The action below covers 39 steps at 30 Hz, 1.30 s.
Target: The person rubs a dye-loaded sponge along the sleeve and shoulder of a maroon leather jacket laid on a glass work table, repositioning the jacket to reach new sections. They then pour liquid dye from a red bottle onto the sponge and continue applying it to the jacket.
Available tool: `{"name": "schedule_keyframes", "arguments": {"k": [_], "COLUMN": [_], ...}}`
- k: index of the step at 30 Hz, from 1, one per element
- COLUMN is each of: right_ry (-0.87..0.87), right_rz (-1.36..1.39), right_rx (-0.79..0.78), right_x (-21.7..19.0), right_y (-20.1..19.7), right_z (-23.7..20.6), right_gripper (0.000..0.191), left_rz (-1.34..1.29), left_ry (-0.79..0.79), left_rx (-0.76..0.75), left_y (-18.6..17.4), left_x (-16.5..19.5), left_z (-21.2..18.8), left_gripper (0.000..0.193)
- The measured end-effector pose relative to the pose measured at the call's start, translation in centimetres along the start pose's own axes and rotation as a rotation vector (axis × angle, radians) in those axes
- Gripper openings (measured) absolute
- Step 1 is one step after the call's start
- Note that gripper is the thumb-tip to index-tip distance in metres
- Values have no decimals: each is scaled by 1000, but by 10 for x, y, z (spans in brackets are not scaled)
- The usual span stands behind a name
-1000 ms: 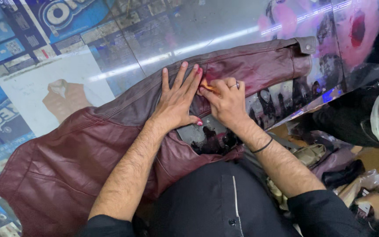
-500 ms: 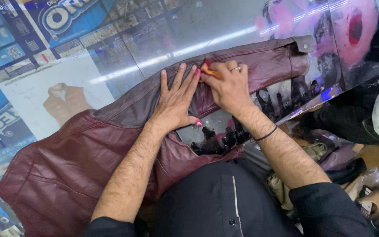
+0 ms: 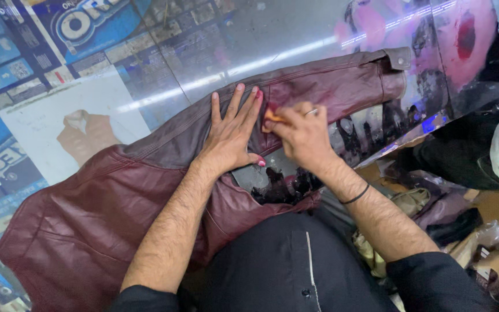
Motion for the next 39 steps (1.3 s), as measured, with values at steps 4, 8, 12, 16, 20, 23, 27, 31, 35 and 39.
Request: {"name": "schedule_keyframes", "arguments": {"k": [4,8,12,16,20,23,27,31,35,39], "right_ry": [155,30,244,422,370,75,68,130,120,150], "right_rz": [-81,53,240,256,240,104,-186,-128,-149,-89], "right_rx": [-8,-32,81,258,261,35,-69,27,13,108], "right_x": [1,-9,16,44,42,31,37,33,19,14], "right_y": [-5,-3,-21,-53,-54,-32,-21,-23,-20,-16], "right_z": [-6,-15,-20,-30,-42,-47,-54,-57,-55,-49], "right_gripper": [27,27,26,33,34,32,17,25,24,25], "left_rz": [8,52,-24,-45,8,-71,-38,-13,-10,-1], "left_ry": [7,-25,-27,33,68,-13,-39,-47,-73,-58], "left_rx": [-2,-62,-32,79,134,91,56,38,-1,13], "left_y": [0,2,3,6,12,15,15,14,15,14], "left_x": [0,0,0,4,10,8,5,6,8,8], "left_z": [2,3,0,-3,-1,0,-1,0,0,-1], "left_gripper": [149,149,147,138,136,144,146,146,147,146]}}
Point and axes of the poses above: each hand's wrist, its own z-axis towards the middle knuckle, its own y-axis out of the palm, x = y × z, the point moved 2 cm from there along z, towards the middle knuckle, and after that the axes turned 4 degrees about x, right-handed, at the moved point
